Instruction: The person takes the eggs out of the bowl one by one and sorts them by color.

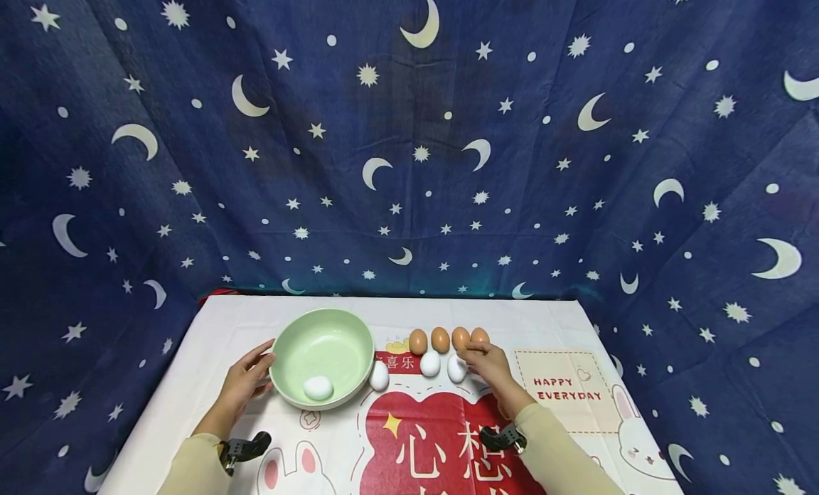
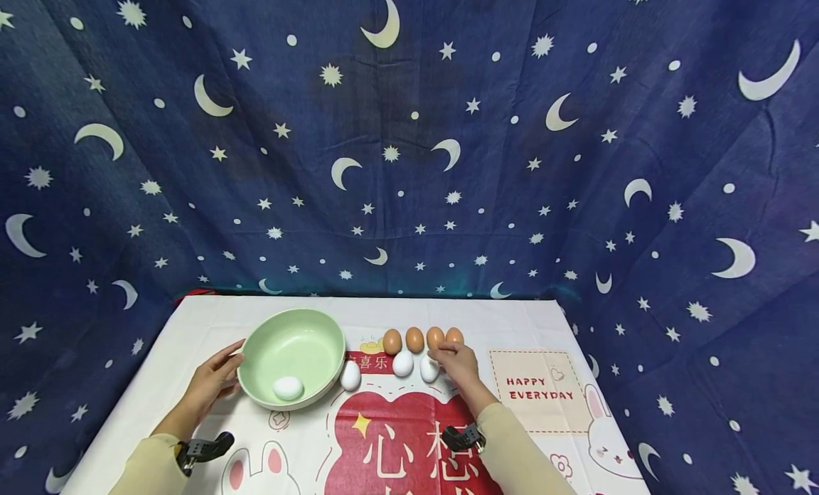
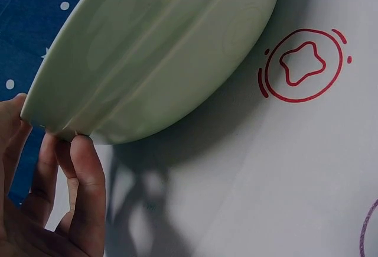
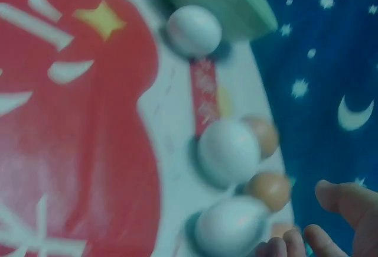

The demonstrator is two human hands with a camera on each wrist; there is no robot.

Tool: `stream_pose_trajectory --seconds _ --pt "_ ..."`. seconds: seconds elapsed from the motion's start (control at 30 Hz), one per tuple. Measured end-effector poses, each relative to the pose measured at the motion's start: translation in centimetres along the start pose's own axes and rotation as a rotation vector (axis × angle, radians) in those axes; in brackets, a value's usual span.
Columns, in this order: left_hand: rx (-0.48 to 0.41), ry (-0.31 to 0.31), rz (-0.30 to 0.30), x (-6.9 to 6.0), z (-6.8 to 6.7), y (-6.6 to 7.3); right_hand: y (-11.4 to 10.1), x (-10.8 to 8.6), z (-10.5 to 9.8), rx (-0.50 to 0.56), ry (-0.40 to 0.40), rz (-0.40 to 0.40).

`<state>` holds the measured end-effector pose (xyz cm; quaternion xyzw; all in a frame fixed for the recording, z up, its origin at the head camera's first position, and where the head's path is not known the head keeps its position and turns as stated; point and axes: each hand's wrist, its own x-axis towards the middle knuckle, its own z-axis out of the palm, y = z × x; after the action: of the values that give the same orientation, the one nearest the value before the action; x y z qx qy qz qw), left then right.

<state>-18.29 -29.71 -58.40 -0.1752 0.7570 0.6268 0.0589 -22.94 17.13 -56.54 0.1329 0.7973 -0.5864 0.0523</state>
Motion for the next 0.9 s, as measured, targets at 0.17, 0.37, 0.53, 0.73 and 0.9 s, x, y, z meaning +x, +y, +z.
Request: stream_pose_trajectory --seconds 0.17,0.37,0.53,0.73,0.9 --pt "0.005 0.010 -0.005 0.1 -0.1 -0.1 -3.1 -0.1 2.4 0.033 -0.058 -0.048" --pt "0.000 0.006 -0.004 0.1 -0.1 -0.3 -7.2 -0.8 6.6 0.043 -0.158 -0.096" --pt "-0.001 0.005 -0.009 0.2 -0.1 -0.2 -9.3 -1.7 10.5 0.042 -0.290 -0.145" --pt "-0.005 0.004 -0.007 0.1 -0.1 -0.1 -10.5 -3.5 15.6 0.029 -0.464 -0.126" --pt "-0.007 0.009 -0.003 0.2 0.0 0.0 -10.6 -4.7 19.0 -0.064 -0.509 -0.065"
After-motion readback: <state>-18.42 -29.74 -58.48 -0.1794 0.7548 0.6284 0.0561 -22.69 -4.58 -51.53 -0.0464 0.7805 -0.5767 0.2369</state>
